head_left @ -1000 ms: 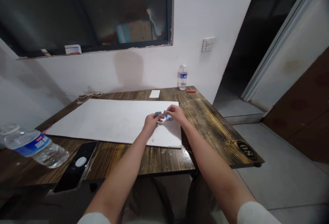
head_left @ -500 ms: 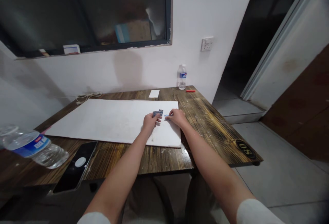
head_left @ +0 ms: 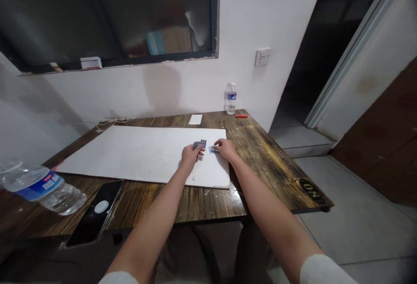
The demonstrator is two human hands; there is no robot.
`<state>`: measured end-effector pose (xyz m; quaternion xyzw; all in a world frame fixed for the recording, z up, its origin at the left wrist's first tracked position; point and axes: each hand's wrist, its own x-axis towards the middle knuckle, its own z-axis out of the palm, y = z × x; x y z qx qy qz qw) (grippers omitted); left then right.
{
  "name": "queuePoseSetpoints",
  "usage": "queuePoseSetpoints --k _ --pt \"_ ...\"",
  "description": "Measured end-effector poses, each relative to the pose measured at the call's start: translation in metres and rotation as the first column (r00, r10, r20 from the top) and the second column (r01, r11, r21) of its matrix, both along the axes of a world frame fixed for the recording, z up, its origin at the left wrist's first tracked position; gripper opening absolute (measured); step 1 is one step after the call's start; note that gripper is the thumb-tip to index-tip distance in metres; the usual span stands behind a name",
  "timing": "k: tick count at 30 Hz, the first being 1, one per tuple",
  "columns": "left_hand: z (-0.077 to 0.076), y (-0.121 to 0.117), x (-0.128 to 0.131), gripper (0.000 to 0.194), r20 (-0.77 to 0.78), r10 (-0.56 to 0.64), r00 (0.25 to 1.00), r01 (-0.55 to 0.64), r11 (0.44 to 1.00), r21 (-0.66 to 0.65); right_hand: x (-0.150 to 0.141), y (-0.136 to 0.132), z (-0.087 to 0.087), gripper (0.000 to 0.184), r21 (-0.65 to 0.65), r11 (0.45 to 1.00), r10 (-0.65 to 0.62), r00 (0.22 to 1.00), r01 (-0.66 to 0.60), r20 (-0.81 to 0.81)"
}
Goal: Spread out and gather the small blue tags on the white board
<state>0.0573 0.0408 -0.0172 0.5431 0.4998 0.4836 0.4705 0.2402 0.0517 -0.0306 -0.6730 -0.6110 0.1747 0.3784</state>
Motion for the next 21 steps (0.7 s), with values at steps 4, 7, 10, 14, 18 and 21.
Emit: queuePoseSetpoints --k 4,7,10,14,18,21 --pt "0.002 -0.001 0.001 0.038 0.007 0.01 1.0 -0.01 1.0 -0.003 0.007 0.007 -0.002 0.012 0.1 0.994 -0.028 0.984 0.046 -0.174" --pt "0.004 -0.003 0.002 0.039 0.02 0.01 1.0 -0.009 1.0 -0.012 0.011 0.008 0.002 0.012 0.12 0.99 -0.042 0.968 0.073 -0.247" --pt "0.003 -0.003 0.002 0.039 0.028 -0.005 1.0 0.006 1.0 -0.015 0.009 0.006 0.008 0.014 0.151 0.988 0.008 0.946 0.043 -0.323" --pt "0.0 -0.001 0.001 0.039 0.036 -0.042 0.998 0.042 0.999 0.02 0.002 0.003 0.016 0.022 0.203 0.971 0.199 0.899 -0.127 -0.391" --pt "0.0 0.0 0.001 0.04 0.011 -0.06 0.998 0.059 0.997 0.046 -0.004 0.002 0.018 0.029 0.219 0.944 0.314 0.869 -0.245 -0.383" --pt "0.0 0.0 0.001 0.04 0.018 -0.059 0.998 0.058 0.997 0.041 -0.001 0.002 0.018 0.023 0.207 0.951 0.29 0.898 -0.231 -0.33"
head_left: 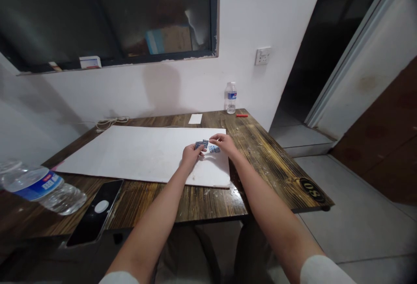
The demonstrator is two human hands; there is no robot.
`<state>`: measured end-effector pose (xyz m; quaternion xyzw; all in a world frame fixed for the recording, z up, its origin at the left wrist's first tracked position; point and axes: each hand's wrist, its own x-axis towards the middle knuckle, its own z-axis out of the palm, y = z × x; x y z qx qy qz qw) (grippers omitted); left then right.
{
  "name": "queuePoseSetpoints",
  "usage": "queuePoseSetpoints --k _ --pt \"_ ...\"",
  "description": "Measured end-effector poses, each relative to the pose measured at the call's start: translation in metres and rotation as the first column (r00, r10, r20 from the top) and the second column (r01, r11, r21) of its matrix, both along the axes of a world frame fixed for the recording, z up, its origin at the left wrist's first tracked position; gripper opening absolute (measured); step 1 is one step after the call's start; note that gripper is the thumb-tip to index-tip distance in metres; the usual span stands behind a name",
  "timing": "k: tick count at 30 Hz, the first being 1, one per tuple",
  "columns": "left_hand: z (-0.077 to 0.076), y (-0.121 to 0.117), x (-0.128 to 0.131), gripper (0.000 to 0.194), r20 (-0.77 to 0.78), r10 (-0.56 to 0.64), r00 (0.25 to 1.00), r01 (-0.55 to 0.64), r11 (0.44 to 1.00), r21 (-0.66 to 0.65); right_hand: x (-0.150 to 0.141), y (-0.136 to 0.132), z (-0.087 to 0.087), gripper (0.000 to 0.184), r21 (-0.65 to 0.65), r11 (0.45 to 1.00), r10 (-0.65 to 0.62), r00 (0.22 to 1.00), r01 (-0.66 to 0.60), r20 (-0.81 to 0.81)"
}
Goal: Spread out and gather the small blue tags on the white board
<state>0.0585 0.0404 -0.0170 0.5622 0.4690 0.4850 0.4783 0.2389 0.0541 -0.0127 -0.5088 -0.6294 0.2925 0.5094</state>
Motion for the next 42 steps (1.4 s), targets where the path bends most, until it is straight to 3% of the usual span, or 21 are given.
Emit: queuePoseSetpoints --k 3,6,11,23,33,39,42 --pt "0.001 -0.001 0.001 0.04 0.023 0.004 1.0 -0.004 1.0 -0.026 0.008 -0.001 -0.003 0.015 -0.046 0.987 -0.145 0.977 0.154 0.156" --pt "0.002 -0.002 0.001 0.04 0.039 0.014 0.999 -0.013 0.999 -0.031 0.015 -0.003 -0.007 0.021 -0.107 0.945 -0.252 0.898 0.308 0.361" --pt "0.003 -0.002 0.002 0.04 0.043 0.026 0.999 -0.024 0.999 -0.046 0.018 -0.007 -0.011 0.032 -0.153 0.915 -0.253 0.825 0.374 0.506" --pt "0.0 0.0 0.001 0.04 0.044 0.022 0.999 -0.02 0.999 -0.048 0.02 -0.001 -0.015 0.025 -0.206 0.915 -0.225 0.864 0.346 0.45" --pt "-0.001 0.0 0.001 0.04 0.069 0.004 0.998 -0.002 1.0 -0.029 0.018 0.0 -0.004 0.014 -0.006 0.948 -0.307 0.917 0.318 0.254" --pt "-0.001 0.001 0.0 0.038 0.016 0.0 1.0 0.0 1.0 -0.008 0.01 -0.001 0.002 0.018 0.02 0.986 -0.164 0.986 0.163 0.043" --pt "-0.003 0.002 -0.001 0.036 -0.024 -0.014 1.0 0.014 1.0 0.013 0.004 -0.003 0.004 0.025 0.035 0.999 -0.042 0.999 0.041 0.022"
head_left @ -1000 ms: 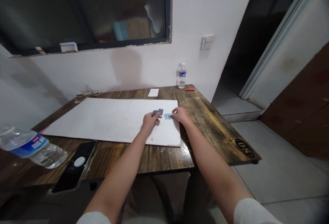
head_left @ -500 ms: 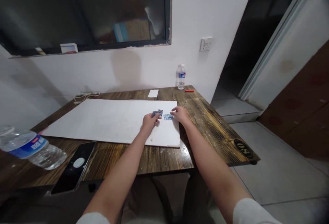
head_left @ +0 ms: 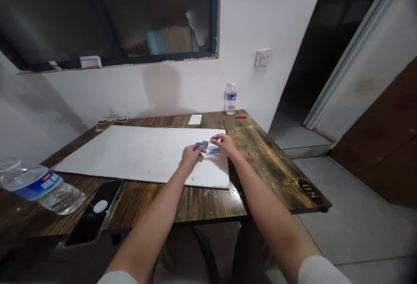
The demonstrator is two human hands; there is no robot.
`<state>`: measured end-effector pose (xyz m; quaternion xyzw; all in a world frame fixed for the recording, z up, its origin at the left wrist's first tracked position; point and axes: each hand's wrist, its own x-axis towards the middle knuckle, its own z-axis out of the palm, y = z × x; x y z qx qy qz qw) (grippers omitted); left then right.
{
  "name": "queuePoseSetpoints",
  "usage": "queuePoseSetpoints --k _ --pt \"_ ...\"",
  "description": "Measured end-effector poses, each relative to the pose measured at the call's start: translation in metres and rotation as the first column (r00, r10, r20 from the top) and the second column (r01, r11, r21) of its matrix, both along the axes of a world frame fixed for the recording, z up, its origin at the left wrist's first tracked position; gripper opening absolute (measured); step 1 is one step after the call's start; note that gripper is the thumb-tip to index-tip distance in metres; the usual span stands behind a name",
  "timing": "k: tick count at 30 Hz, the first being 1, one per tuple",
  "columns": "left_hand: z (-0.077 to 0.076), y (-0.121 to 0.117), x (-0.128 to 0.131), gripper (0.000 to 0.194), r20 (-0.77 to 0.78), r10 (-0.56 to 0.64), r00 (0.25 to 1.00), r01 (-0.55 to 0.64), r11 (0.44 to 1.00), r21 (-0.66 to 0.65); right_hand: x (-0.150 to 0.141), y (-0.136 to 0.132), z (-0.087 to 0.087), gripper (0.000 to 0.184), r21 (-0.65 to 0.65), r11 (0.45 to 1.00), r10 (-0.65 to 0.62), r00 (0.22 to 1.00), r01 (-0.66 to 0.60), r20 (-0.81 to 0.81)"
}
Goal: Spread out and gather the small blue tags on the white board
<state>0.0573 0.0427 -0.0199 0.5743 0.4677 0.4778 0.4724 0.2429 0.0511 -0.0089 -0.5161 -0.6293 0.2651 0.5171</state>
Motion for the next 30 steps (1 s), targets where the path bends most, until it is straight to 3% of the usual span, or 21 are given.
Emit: queuePoseSetpoints --k 9,15,20,25,30 --pt "0.002 -0.002 0.0 0.033 -0.063 -0.063 0.996 0.065 0.998 0.018 -0.005 -0.002 0.001 0.019 0.013 0.99 0.14 0.989 -0.14 0.045" --pt "0.006 -0.006 0.002 0.033 -0.044 -0.08 0.996 0.081 0.997 0.018 -0.006 0.003 -0.001 0.018 -0.012 0.988 0.153 0.986 -0.154 -0.058" --pt "0.008 -0.008 0.004 0.035 0.026 -0.057 0.998 0.057 0.998 -0.027 -0.004 0.009 -0.003 0.026 -0.032 0.997 0.059 0.954 -0.071 -0.295" --pt "0.004 -0.003 0.002 0.036 0.064 -0.041 0.997 0.044 0.998 -0.052 -0.001 0.009 -0.003 0.026 -0.123 0.992 -0.091 0.906 0.043 -0.413" --pt "0.002 -0.002 0.001 0.037 0.045 -0.026 0.999 0.027 0.999 -0.038 -0.002 0.008 -0.003 0.026 -0.111 0.993 -0.096 0.887 0.051 -0.451"
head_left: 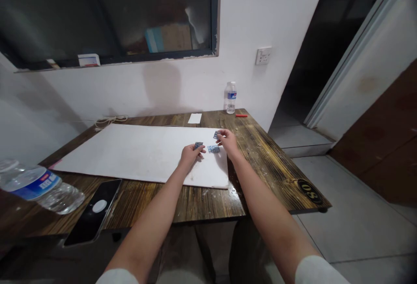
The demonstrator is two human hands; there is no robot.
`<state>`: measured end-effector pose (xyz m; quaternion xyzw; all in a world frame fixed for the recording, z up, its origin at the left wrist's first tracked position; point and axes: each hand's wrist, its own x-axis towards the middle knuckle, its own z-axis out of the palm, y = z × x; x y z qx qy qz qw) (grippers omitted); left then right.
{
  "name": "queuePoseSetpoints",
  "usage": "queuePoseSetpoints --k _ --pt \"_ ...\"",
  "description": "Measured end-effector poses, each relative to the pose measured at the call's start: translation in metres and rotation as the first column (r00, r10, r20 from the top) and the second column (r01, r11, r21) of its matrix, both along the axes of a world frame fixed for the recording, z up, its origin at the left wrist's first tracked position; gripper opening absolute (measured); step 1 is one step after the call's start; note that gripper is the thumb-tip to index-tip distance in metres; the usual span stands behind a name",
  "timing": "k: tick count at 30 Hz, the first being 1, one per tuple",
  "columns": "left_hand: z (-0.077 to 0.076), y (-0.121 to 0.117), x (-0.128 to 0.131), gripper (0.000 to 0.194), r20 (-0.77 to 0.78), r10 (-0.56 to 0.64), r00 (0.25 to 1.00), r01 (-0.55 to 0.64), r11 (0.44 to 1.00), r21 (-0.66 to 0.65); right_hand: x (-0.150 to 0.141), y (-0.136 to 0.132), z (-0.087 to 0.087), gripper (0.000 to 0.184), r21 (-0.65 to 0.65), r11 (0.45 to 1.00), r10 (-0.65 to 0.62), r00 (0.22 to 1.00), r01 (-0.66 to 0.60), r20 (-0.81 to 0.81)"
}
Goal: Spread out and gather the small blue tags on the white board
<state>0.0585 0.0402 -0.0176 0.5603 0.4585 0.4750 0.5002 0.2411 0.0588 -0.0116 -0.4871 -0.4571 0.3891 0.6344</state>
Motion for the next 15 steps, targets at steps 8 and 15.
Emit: queuePoseSetpoints --k 8,15 --pt "-0.0009 0.0001 0.0007 0.036 -0.01 0.007 1.0 -0.007 1.0 0.003 0.0042 -0.0004 -0.0031 0.034 0.018 0.999 -0.029 0.999 0.028 0.026" --pt "-0.0024 0.0015 0.0009 0.039 -0.014 0.002 1.0 -0.002 1.0 0.013 0.0057 -0.0005 -0.0021 0.035 0.049 0.997 -0.063 0.995 0.067 -0.083"
